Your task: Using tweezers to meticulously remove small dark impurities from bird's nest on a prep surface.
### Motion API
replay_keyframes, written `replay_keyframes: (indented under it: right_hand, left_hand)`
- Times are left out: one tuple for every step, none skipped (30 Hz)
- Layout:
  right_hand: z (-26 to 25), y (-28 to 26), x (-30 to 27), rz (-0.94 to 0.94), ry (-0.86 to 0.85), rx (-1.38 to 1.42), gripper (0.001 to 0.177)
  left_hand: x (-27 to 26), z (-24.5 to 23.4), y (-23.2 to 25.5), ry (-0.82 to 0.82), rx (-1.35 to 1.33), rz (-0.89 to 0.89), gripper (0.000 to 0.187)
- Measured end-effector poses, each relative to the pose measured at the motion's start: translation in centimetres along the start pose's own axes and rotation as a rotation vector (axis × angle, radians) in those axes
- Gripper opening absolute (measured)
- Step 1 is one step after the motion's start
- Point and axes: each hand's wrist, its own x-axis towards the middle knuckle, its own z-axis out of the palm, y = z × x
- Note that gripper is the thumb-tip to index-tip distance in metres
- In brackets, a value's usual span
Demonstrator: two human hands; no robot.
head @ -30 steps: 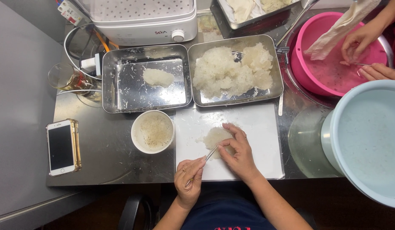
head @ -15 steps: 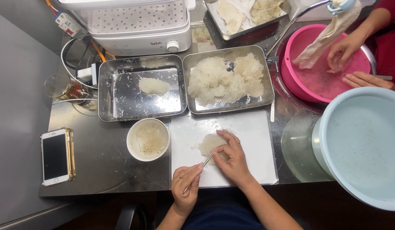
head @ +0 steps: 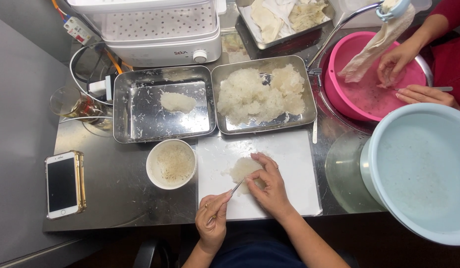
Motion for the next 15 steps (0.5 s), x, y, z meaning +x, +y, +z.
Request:
replay_keyframes:
  right_hand:
    - [0.0,0.0,-0.1,-0.003,0.001,0.000,0.005]
    - [0.0,0.0,-0.1,0.004,0.005,0.009,0.005]
    - [0.0,0.0,-0.2,0.011,0.009,0.018,0.006]
    - [-0.1,0.0,-0.1,0.006,0.012,0.017,0.006]
    - [-0.1,0.1,-0.1,0.028,0.018,0.041,0.006]
    - [-0.1,0.2,-0.3,0.055,0.023,0.066,0.007]
    - [-0.2,0.2,-0.3,0.054,0.024,0.065,0.007]
    - [-0.3,0.2,-0.4,0.084,0.039,0.074,0.004]
    - [-0.4,0.2,-0.5,0.114,0.054,0.082,0.002]
    - [-0.5,0.1,-0.5,0.119,0.053,0.083,0.002]
    - [-0.6,0.0,-0.5,0.153,0.076,0.085,0.003]
    - [-0.6,-0.1,-0.4,0.186,0.098,0.086,0.006]
    - [-0.7,-0.1,-0.3,0.190,0.096,0.087,0.006]
    - [-0.7,-0.1,-0.4,0.183,0.108,0.094,0.010]
    - [-0.7,-0.2,-0.4,0.176,0.120,0.101,0.015]
  left_hand:
    - [-0.2,-0.1,0.1,0.001,0.000,0.003,0.022]
    - [-0.3,-0.2,0.2,0.007,-0.048,-0.100,0.021]
    - [-0.5,-0.3,0.2,0.013,-0.096,-0.203,0.022]
    - [-0.6,-0.2,0.0,0.014,-0.097,-0.197,0.022]
    - [-0.7,-0.2,-0.3,0.045,-0.156,-0.262,0.021]
    - [-1.0,-0.1,-0.5,0.075,-0.216,-0.332,0.020]
    - [-0.7,-0.2,-0.4,0.075,-0.217,-0.330,0.020]
    - [-0.6,-0.2,-0.2,0.083,-0.233,-0.373,0.021]
    - [-0.5,-0.3,-0.1,0.092,-0.249,-0.416,0.022]
    - [-0.4,-0.5,0.1,0.091,-0.247,-0.420,0.022]
    - [-0.2,-0.7,0.2,0.103,-0.254,-0.413,0.022]
    - [-0.1,-0.9,0.3,0.116,-0.262,-0.405,0.022]
    - [0.1,-1.4,0.5,0.116,-0.260,-0.409,0.022]
    - [0.2,-1.8,0.7,0.138,-0.208,-0.387,0.022]
    - [0.3,-2.3,0.9,0.160,-0.155,-0.365,0.022]
